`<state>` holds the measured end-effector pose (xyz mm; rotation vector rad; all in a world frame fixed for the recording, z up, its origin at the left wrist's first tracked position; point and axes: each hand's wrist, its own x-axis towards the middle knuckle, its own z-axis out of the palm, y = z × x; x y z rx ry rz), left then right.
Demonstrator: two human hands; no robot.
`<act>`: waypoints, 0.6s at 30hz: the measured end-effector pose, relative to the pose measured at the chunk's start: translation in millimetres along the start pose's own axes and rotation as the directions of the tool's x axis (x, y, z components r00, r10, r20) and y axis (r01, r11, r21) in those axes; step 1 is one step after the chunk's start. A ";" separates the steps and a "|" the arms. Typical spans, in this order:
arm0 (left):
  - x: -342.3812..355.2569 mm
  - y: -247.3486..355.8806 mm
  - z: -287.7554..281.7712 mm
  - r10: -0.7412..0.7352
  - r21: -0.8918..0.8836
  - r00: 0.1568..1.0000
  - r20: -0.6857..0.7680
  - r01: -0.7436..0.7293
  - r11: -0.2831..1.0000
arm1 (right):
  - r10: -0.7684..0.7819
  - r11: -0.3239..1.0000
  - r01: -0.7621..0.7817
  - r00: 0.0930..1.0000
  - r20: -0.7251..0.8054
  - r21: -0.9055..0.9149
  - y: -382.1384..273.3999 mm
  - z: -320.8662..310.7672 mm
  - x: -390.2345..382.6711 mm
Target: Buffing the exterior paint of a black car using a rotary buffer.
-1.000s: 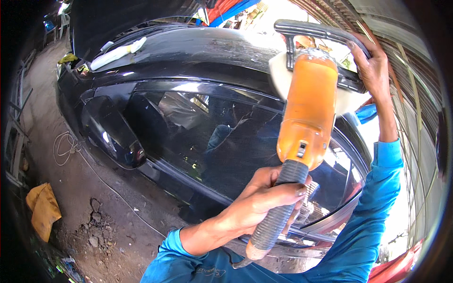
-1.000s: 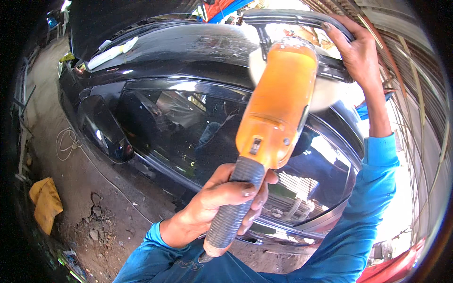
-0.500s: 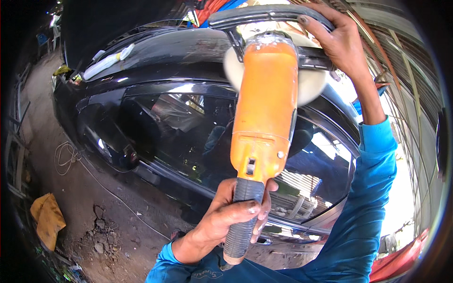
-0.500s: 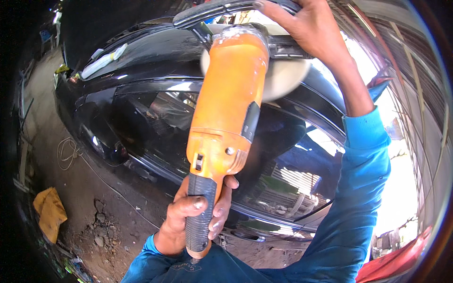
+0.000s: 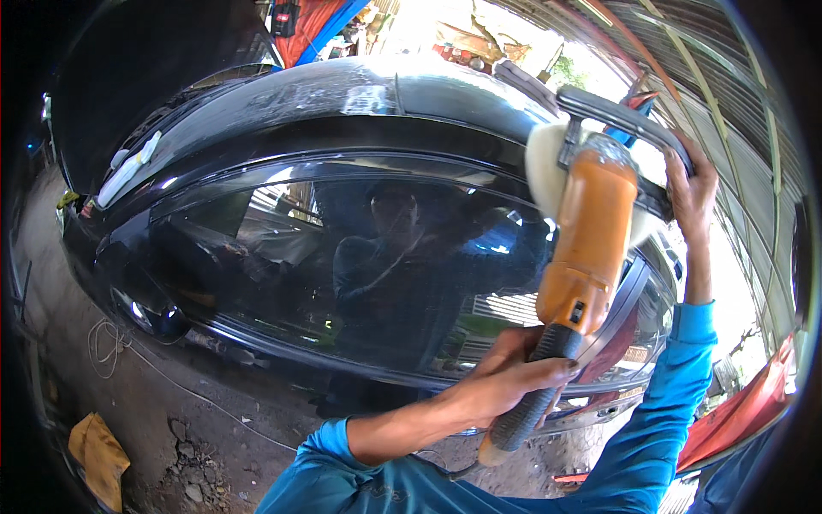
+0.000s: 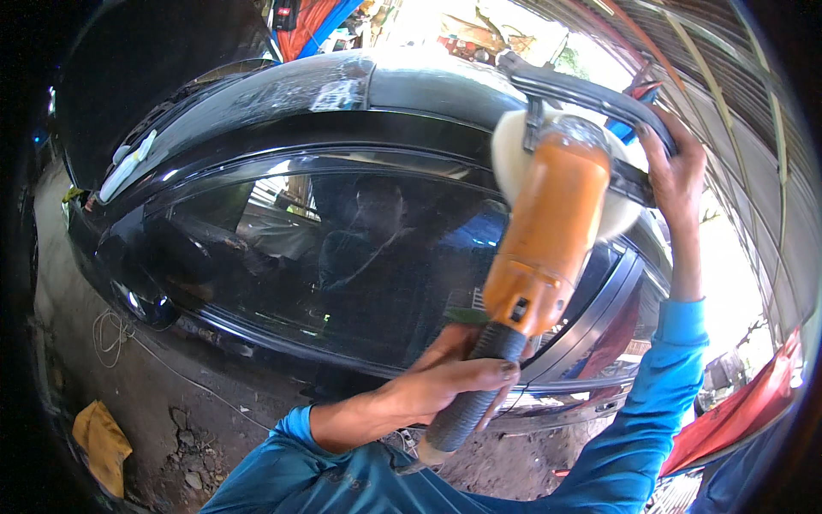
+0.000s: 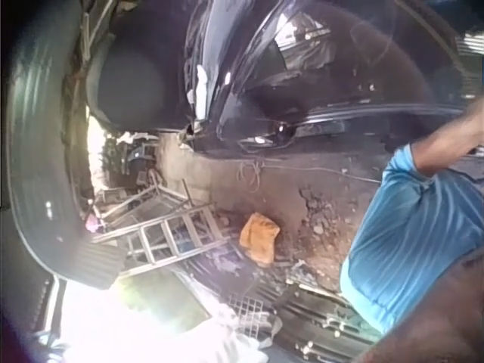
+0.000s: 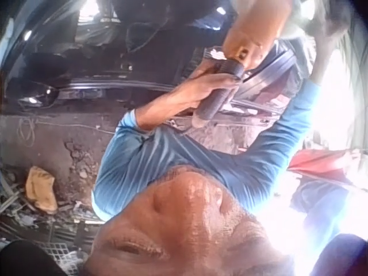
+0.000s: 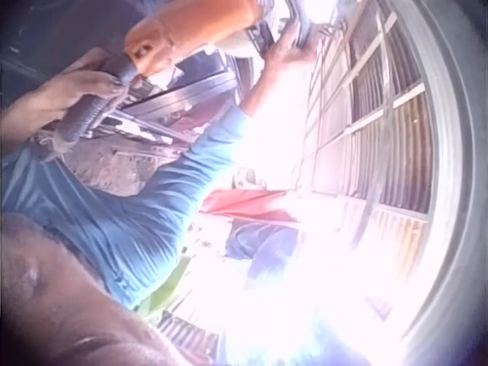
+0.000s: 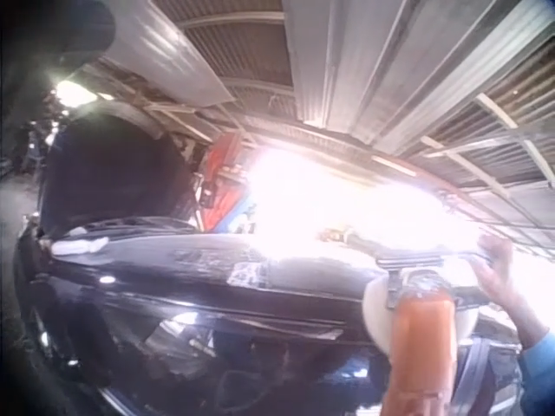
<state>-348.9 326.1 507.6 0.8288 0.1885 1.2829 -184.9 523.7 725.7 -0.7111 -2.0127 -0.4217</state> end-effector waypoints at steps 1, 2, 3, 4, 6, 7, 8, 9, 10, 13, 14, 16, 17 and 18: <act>10.3 -5.7 3.7 -0.009 0.002 1.000 0.005 0.009 1.000 | 0.056 0.998 -0.056 0.998 -0.004 -0.027 24.2 -8.7 -8.5; 20.9 -11.4 7.0 -0.018 0.041 1.000 0.025 0.017 0.999 | 0.066 0.997 -0.066 0.998 -0.013 -0.042 41.7 -17.9 -16.4; 28.2 -16.1 7.1 -0.028 0.079 0.999 0.041 0.025 0.997 | 0.052 0.999 -0.052 0.998 -0.039 -0.003 55.0 -23.8 -25.0; 34.5 -19.5 3.4 -0.077 0.134 0.994 0.074 0.067 0.989 | 0.038 0.999 -0.035 0.997 -0.065 0.037 65.5 -28.1 -32.1; 42.4 -21.8 4.6 -0.110 0.119 0.990 0.090 0.099 0.988 | 0.071 0.997 -0.069 0.995 -0.069 0.024 74.8 -35.5 -40.2; 44.3 -22.9 4.8 -0.126 0.105 0.988 0.094 0.116 0.988 | 0.092 0.996 -0.090 0.993 -0.068 0.025 77.9 -37.6 -42.6; 45.2 -25.2 2.8 -0.134 0.104 0.985 0.106 0.123 0.987 | 0.062 0.998 -0.061 0.994 -0.085 0.015 77.8 -36.7 -42.6; 43.5 -26.0 2.6 -0.142 0.104 0.984 0.111 0.131 0.986 | 0.069 0.998 -0.069 0.994 -0.087 0.007 75.5 -35.8 -41.5; 39.7 -24.4 2.8 -0.137 0.086 0.986 0.097 0.129 0.988 | 0.043 0.999 -0.044 0.995 -0.087 -0.006 70.9 -33.9 -39.4; 23.4 -12.7 -6.3 -0.131 0.061 0.988 0.076 0.127 0.990 | 0.068 0.998 -0.068 0.997 -0.039 0.007 45.3 -20.4 -27.4; 17.3 -7.4 -9.6 -0.131 0.055 0.988 0.082 0.127 0.990 | 0.044 0.999 -0.044 0.998 -0.046 0.000 36.4 -16.1 -21.3; -0.9 5.3 -11.4 -0.092 0.026 0.994 0.065 0.090 0.996 | 0.004 1.000 -0.004 0.998 -0.056 0.002 17.4 -5.2 -8.3; -10.9 12.3 -12.6 -0.057 0.005 0.997 0.050 0.057 0.998 | -0.001 1.000 0.002 0.999 -0.051 0.016 0.8 0.9 -1.9; -20.9 18.9 -17.1 -0.047 0.005 0.998 0.035 0.047 0.999 | -0.036 0.999 0.036 0.999 -0.025 0.017 -21.5 9.5 5.5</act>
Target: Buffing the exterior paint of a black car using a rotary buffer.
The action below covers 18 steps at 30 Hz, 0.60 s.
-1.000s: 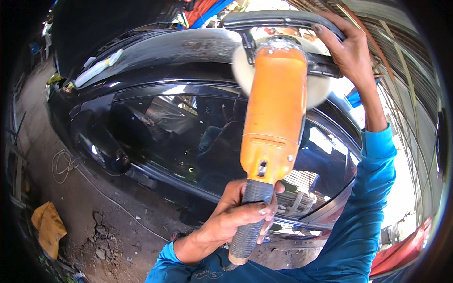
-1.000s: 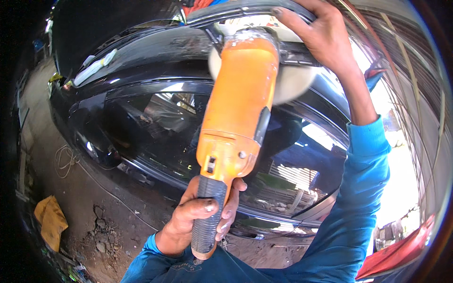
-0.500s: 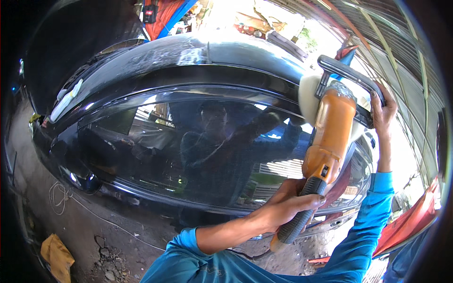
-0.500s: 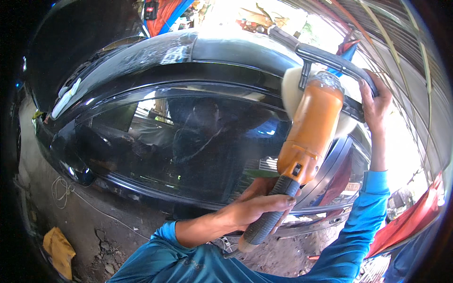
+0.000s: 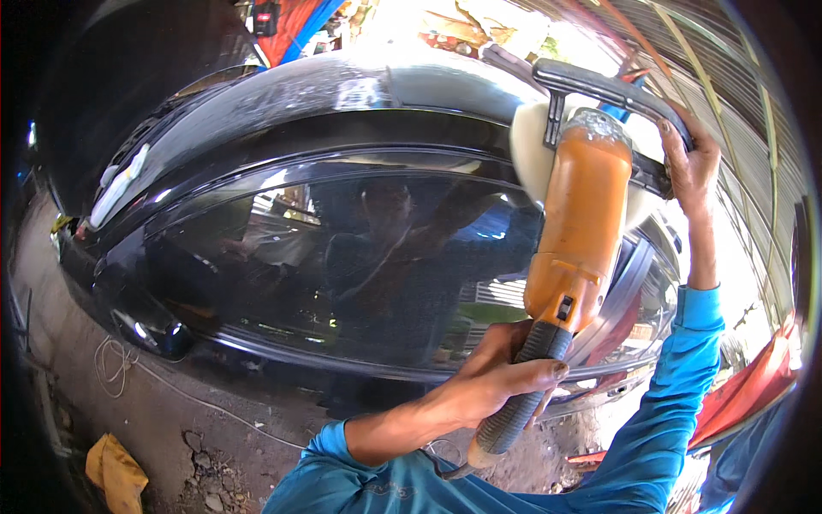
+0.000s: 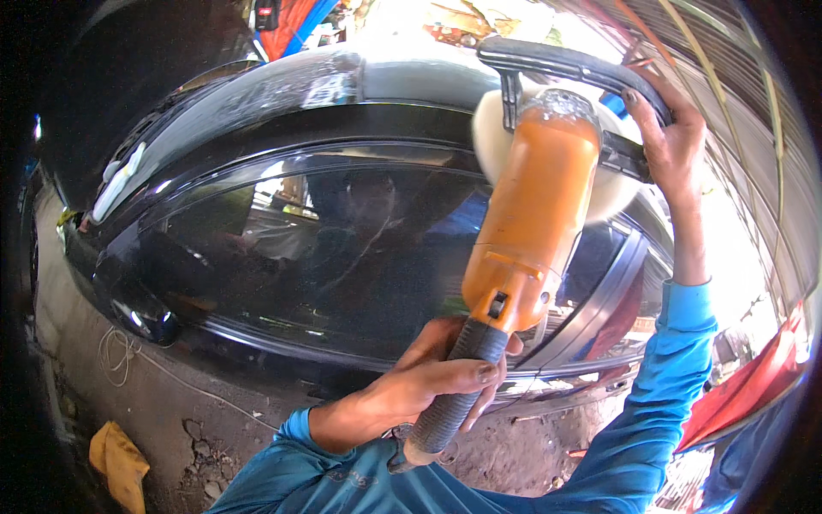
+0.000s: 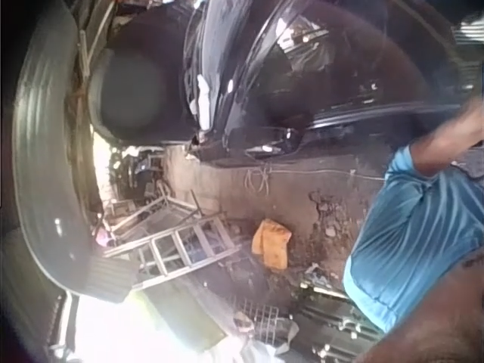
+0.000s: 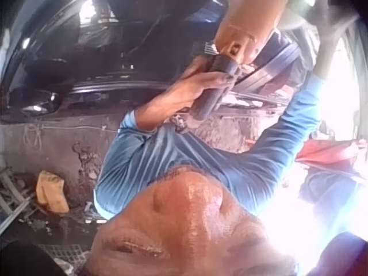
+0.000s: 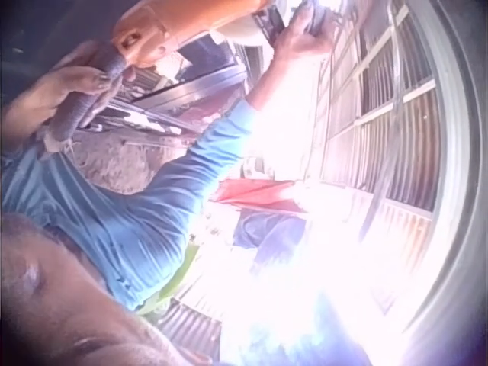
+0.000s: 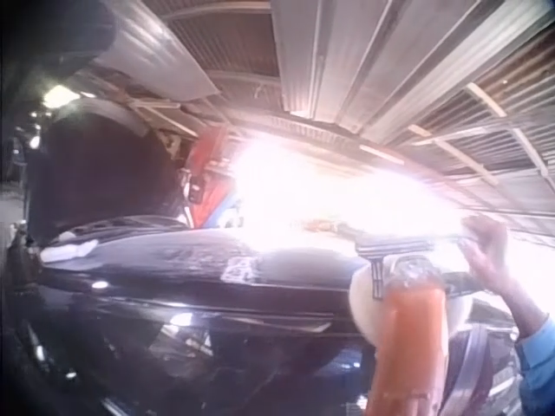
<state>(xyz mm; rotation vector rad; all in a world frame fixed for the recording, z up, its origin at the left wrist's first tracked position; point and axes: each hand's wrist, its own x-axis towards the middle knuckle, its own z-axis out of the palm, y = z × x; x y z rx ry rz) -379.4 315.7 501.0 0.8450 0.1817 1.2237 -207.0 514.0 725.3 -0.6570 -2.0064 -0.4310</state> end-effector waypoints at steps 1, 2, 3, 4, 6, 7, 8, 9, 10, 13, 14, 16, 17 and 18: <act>-10.7 5.9 -4.4 0.023 -0.034 1.000 -0.002 -0.023 0.999 | -0.034 0.999 0.034 0.999 0.027 0.004 -20.7 9.6 6.6; -22.5 11.2 -8.4 0.048 -0.067 0.999 -0.009 -0.048 0.997 | -0.016 1.000 0.016 0.998 0.053 -0.006 -36.6 21.4 13.3; -33.9 16.9 -10.4 0.057 -0.066 0.998 -0.017 -0.058 0.996 | -0.093 0.994 0.091 0.995 0.028 0.066 -52.5 33.2 20.6; -45.5 22.7 -12.2 0.100 -0.081 0.994 -0.044 -0.104 0.991 | -0.126 0.988 0.123 0.991 0.033 0.088 -69.9 43.2 27.1; -70.0 37.3 -15.9 0.130 -0.108 0.987 -0.098 -0.141 0.984 | -0.177 0.977 0.167 0.982 0.065 0.131 -107.5 61.8 38.2; -81.9 42.5 -18.6 0.134 -0.102 0.985 -0.106 -0.145 0.984 | -0.194 0.973 0.180 0.977 0.090 0.148 -126.7 70.1 43.5; -92.8 46.3 -19.9 0.179 -0.118 0.974 -0.140 -0.196 0.973 | -0.285 0.953 0.274 0.956 0.069 0.131 -139.7 79.5 50.2; -104.3 48.6 -22.6 0.220 -0.131 0.958 -0.184 -0.245 0.960 | -0.282 0.943 0.266 0.958 0.059 0.202 -149.7 94.9 52.6; -118.2 51.7 -27.2 0.246 -0.138 0.950 -0.195 -0.274 0.952 | -0.209 0.948 0.170 0.970 0.124 0.271 -163.5 108.0 54.0; -149.7 70.0 -0.7 0.279 -0.050 0.862 -0.423 -0.330 0.943 | -0.055 0.821 -0.102 0.965 0.255 0.561 -191.8 134.8 51.1; -169.8 76.1 10.9 0.320 0.024 0.802 -0.505 -0.357 0.934 | -0.403 0.737 0.280 0.912 0.069 0.615 -207.7 132.9 53.6; -192.1 71.5 23.8 0.433 0.199 0.630 -0.645 -0.408 0.891 | -0.259 0.628 0.193 0.965 -0.031 0.754 -238.6 146.6 31.9; -197.9 67.1 32.1 0.516 0.320 0.505 -0.692 -0.427 0.846 | -0.190 0.588 0.144 0.981 -0.037 0.796 -248.9 148.6 26.1; -203.6 65.5 31.8 0.578 0.429 0.490 -0.652 -0.390 0.815 | -0.179 0.540 0.222 0.973 -0.147 0.812 -253.4 159.9 24.9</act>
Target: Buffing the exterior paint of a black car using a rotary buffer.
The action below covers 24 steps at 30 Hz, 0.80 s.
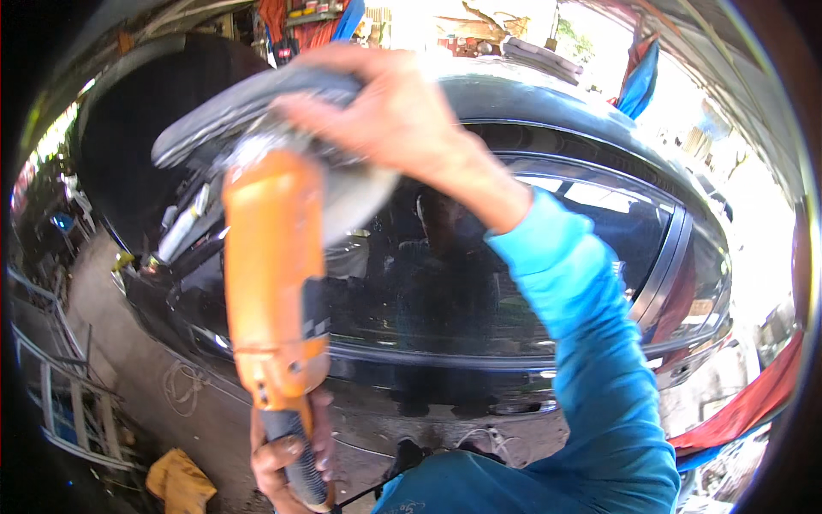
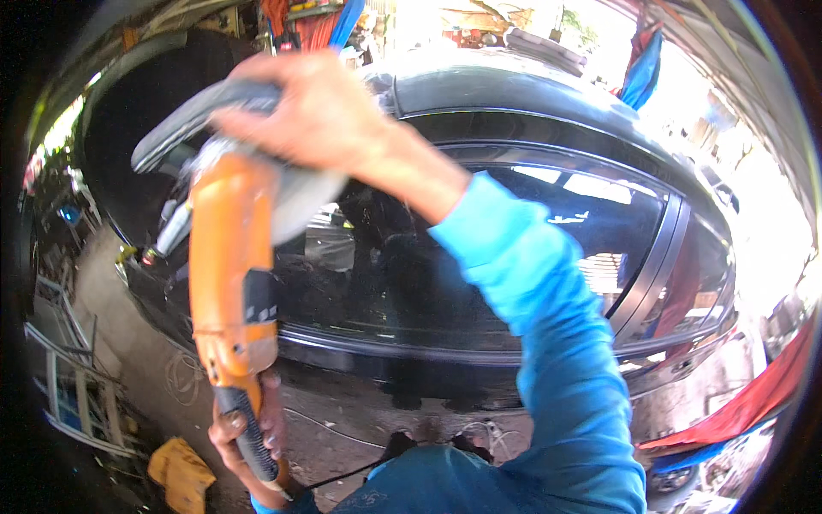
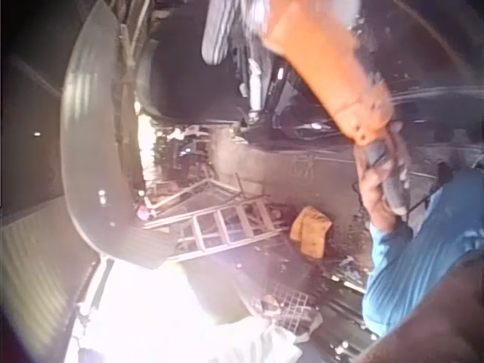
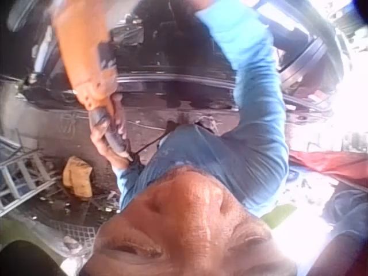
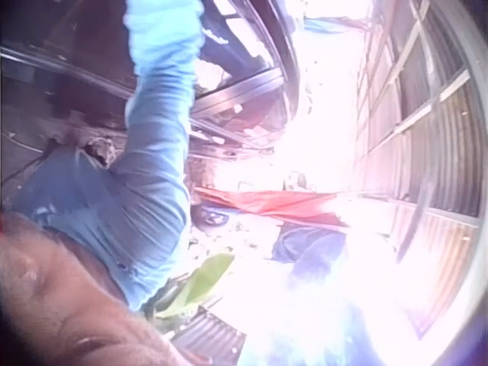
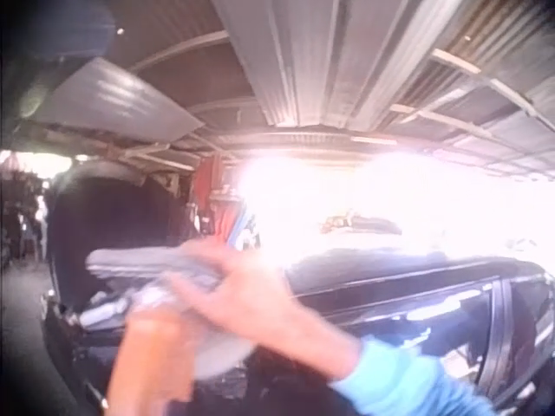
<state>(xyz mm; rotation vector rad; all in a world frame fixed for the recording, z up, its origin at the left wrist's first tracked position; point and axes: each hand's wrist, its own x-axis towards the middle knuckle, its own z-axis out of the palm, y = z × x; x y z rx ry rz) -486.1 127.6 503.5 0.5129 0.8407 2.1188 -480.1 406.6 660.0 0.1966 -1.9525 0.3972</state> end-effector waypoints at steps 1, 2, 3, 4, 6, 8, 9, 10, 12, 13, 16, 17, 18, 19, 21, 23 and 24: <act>-16.8 14.6 -8.9 0.113 0.132 0.993 -0.027 -0.108 0.985 | -0.006 0.996 0.010 0.999 -0.046 0.093 -17.4 21.4 2.3; -22.3 16.7 -5.9 0.154 0.155 0.987 -0.041 -0.146 0.977 | -0.042 0.986 0.054 0.996 -0.078 0.160 -17.0 29.2 -0.2; -28.7 13.2 1.0 0.233 0.203 0.965 -0.121 -0.205 0.957 | -0.038 0.972 0.060 0.994 -0.098 0.228 -14.5 34.4 -3.4; -32.1 16.5 3.1 0.202 0.209 0.968 -0.146 -0.169 0.963 | -0.051 0.972 0.078 0.991 -0.126 0.220 -10.3 42.1 -11.0; -26.6 18.3 2.1 0.169 0.209 0.976 -0.139 -0.138 0.968 | -0.051 0.979 0.086 0.981 -0.188 0.183 3.3 36.1 -31.3; -21.9 14.5 -0.9 0.054 0.328 0.994 -0.097 -0.019 0.944 | 0.027 0.980 0.018 0.975 -0.220 0.199 8.5 26.0 -49.5; -24.1 18.3 3.0 0.076 0.351 0.992 -0.102 -0.036 0.936 | 0.021 0.975 0.033 0.971 -0.239 0.220 8.7 25.6 -50.9; -25.4 21.7 8.3 0.047 0.377 0.994 -0.097 -0.007 0.926 | 0.040 0.971 0.025 0.963 -0.265 0.236 10.2 25.5 -52.3; -18.2 27.9 11.2 -0.039 0.433 0.998 -0.039 0.052 0.900 | 0.046 0.977 0.022 0.949 -0.311 0.211 18.8 19.1 -55.0; -10.7 20.0 12.0 -0.043 0.442 0.999 -0.028 0.051 0.895 | 0.046 0.979 0.022 0.945 -0.324 0.202 25.1 10.7 -60.7; -0.9 6.5 13.7 -0.088 0.456 0.996 -0.005 0.081 0.887 | 0.024 0.988 0.034 0.932 -0.361 0.154 32.2 -8.5 -70.4; -0.7 5.8 18.0 -0.088 0.473 0.996 0.001 0.077 0.878 | 0.025 0.988 0.036 0.924 -0.381 0.153 32.6 -13.0 -71.1; 0.1 4.9 22.8 -0.088 0.490 0.996 0.001 0.076 0.868 | -0.002 0.992 0.054 0.912 -0.410 0.115 33.2 -17.1 -71.9; 0.9 4.4 27.2 -0.089 0.507 0.996 0.001 0.076 0.859 | -0.029 0.995 0.069 0.899 -0.438 0.076 34.4 -21.5 -74.1; -1.4 4.4 36.8 -0.105 0.540 0.994 0.003 0.087 0.837 | -0.033 0.993 0.082 0.887 -0.460 0.087 30.8 -35.5 -78.9; -5.7 -0.8 47.1 -0.122 0.569 0.993 -0.003 0.102 0.816 | 0.029 0.994 0.026 0.880 -0.475 0.108 26.2 -50.0 -89.8; -8.5 -5.2 52.1 -0.121 0.570 0.992 -0.043 0.124 0.812 | 0.041 0.994 0.013 0.882 -0.470 0.112 24.0 -58.0 -94.8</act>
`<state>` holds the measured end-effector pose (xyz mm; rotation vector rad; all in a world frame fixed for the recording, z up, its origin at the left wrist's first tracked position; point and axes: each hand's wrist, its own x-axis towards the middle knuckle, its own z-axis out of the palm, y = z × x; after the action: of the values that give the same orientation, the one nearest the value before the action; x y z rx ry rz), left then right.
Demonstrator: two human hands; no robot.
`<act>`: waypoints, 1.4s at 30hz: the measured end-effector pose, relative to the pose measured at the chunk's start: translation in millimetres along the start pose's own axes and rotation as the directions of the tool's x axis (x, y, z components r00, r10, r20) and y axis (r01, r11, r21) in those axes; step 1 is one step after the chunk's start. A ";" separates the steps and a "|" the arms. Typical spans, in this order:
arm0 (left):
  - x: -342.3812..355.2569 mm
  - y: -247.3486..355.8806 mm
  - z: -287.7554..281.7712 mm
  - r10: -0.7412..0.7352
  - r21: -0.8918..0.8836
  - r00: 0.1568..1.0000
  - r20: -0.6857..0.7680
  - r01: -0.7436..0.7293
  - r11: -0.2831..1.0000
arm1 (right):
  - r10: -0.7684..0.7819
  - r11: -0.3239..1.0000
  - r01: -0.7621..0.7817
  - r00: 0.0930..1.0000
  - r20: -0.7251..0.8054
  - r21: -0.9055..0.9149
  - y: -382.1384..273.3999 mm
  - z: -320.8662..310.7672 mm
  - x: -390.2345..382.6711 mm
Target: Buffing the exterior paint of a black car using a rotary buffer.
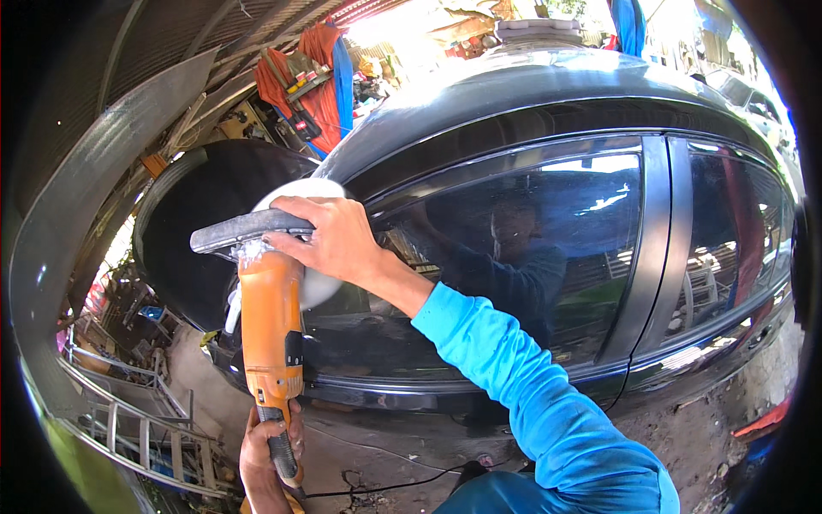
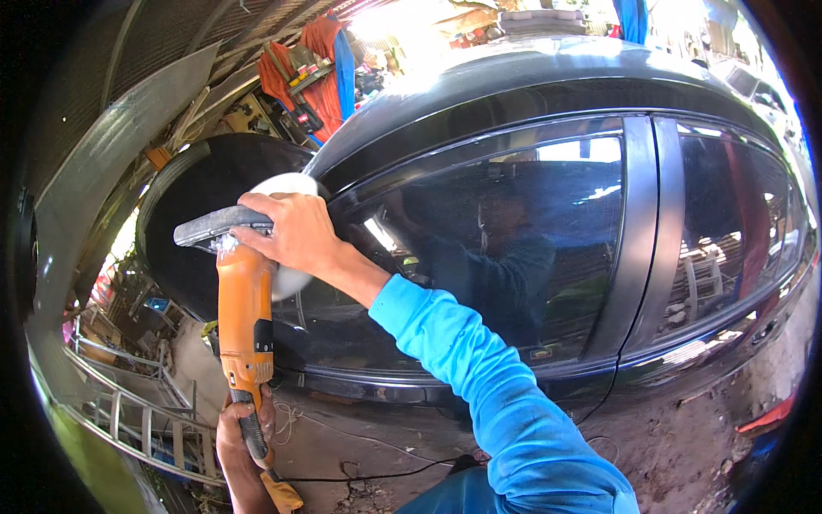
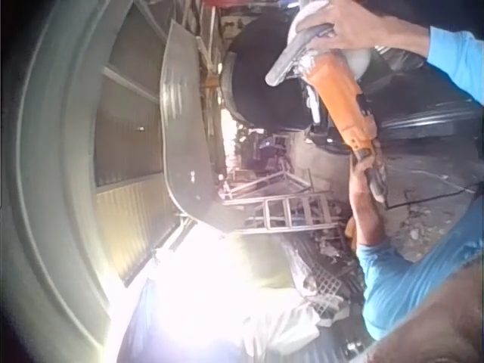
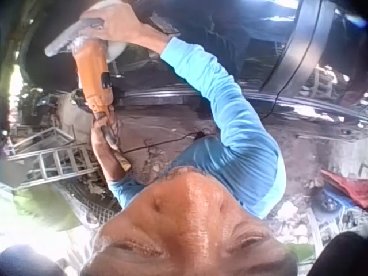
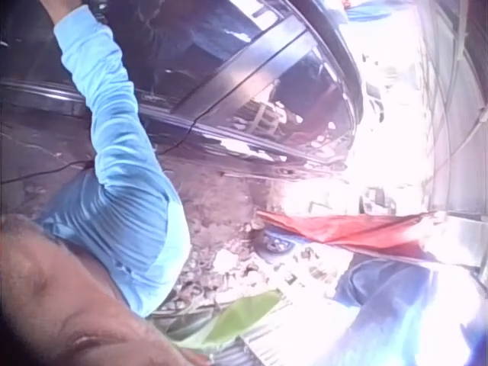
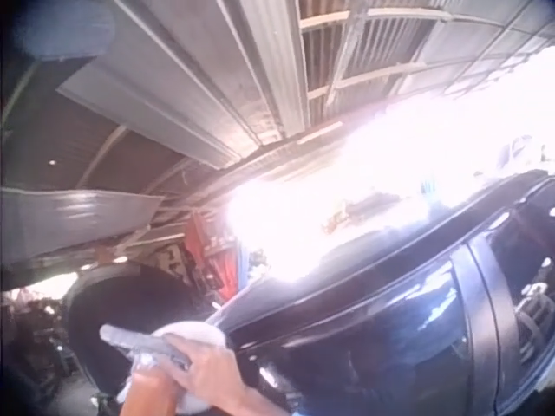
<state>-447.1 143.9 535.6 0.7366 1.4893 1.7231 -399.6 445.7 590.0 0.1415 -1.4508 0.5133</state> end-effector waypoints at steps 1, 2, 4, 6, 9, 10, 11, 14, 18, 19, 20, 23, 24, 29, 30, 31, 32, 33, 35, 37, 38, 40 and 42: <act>-2.8 -0.9 6.6 -0.022 0.000 0.999 -0.035 0.022 1.000 | 0.003 1.000 -0.003 1.000 -0.007 0.010 -2.3 -7.3 -0.1; -3.0 2.0 8.8 -0.022 0.017 0.999 -0.035 0.023 1.000 | 0.011 1.000 -0.011 1.000 -0.025 0.001 -4.1 -12.0 0.1; -3.9 7.7 11.4 -0.062 0.039 0.998 0.009 0.062 0.997 | 0.022 1.000 -0.023 0.998 -0.051 -0.007 -8.1 -17.9 -0.9; -3.9 8.9 10.5 -0.064 0.058 0.998 0.014 0.063 0.996 | 0.049 0.999 -0.049 0.996 -0.068 -0.003 -11.4 -22.3 -1.6; -9.2 13.5 27.7 -0.054 0.123 0.999 -0.002 0.053 0.991 | 0.080 0.997 -0.081 0.992 -0.097 -0.001 -16.5 -39.9 -4.0; -11.3 15.7 36.4 -0.045 0.164 0.999 -0.016 0.047 0.985 | 0.081 0.997 -0.080 0.991 -0.108 0.008 -18.0 -48.7 -3.3; -9.2 17.0 37.3 -0.046 0.163 0.999 -0.016 0.048 0.985 | 0.104 0.995 -0.104 0.990 -0.100 0.003 -19.4 -52.2 -3.2; -0.9 20.3 39.6 -0.021 0.279 0.999 -0.027 0.027 0.960 | 0.099 0.994 -0.104 0.987 -0.123 -0.033 -24.2 -66.6 -2.6; 2.0 24.0 54.3 -0.034 0.321 0.998 0.044 0.018 0.947 | 0.063 0.994 -0.075 0.988 -0.143 -0.078 -32.4 -94.8 -2.4; 2.2 25.8 60.6 -0.052 0.315 0.998 0.045 0.035 0.948 | 0.049 0.993 -0.065 0.987 -0.151 -0.102 -33.5 -102.1 -2.1; 2.9 27.6 67.9 -0.052 0.316 0.997 0.050 0.034 0.948 | 0.048 0.992 -0.064 0.989 -0.142 -0.109 -34.2 -110.9 -1.7; 6.6 33.9 88.0 -0.061 0.340 0.993 0.100 0.024 0.940 | 0.009 0.988 -0.039 0.980 -0.197 -0.152 -38.3 -137.3 -0.5; 8.7 37.1 92.1 -0.080 0.358 0.990 0.119 0.032 0.933 | 0.007 0.987 -0.040 0.979 -0.203 -0.158 -37.4 -144.0 -0.4; 17.2 48.8 132.0 -0.113 0.401 0.965 0.238 0.008 0.916 | -0.102 0.951 0.015 0.958 -0.267 -0.308 -31.2 -185.6 1.2; 18.8 51.5 138.6 -0.106 0.414 0.965 0.241 -0.003 0.910 | -0.104 0.947 0.012 0.957 -0.272 -0.320 -31.2 -193.2 1.9; 22.0 54.3 144.2 -0.111 0.418 0.961 0.252 -0.005 0.908 | -0.105 0.947 0.007 0.951 -0.290 -0.322 -31.6 -200.9 3.3; 24.1 55.1 151.6 -0.119 0.436 0.959 0.256 -0.005 0.900 | -0.106 0.948 0.004 0.947 -0.302 -0.319 -31.3 -210.0 4.5; 26.1 56.6 159.5 -0.126 0.454 0.957 0.261 -0.006 0.891 | -0.108 0.946 0.005 0.947 -0.301 -0.325 -29.9 -219.1 5.9; 29.7 62.4 173.0 -0.154 0.473 0.951 0.267 0.010 0.881 | -0.179 0.930 0.029 0.907 -0.382 -0.366 -28.3 -232.6 8.0; 35.1 70.0 176.1 -0.192 0.543 0.943 0.272 0.014 0.839 | -0.180 0.926 0.013 0.893 -0.412 -0.377 -33.3 -242.7 9.6; 37.0 72.1 187.0 -0.191 0.538 0.937 0.293 0.003 0.843 | -0.196 0.918 0.021 0.893 -0.406 -0.397 -34.6 -252.8 11.3; 41.8 76.1 202.7 -0.194 0.546 0.931 0.310 -0.007 0.838 | -0.227 0.905 0.041 0.889 -0.397 -0.424 -34.1 -270.4 15.9; 52.2 82.6 219.3 -0.235 0.575 0.902 0.362 -0.018 0.818 | -0.244 0.895 0.046 0.884 -0.399 -0.445 -33.3 -288.8 20.9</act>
<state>-312.9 306.0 651.2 1.2132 1.6940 0.9252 -122.5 535.7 579.0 -0.2043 -1.0536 0.0784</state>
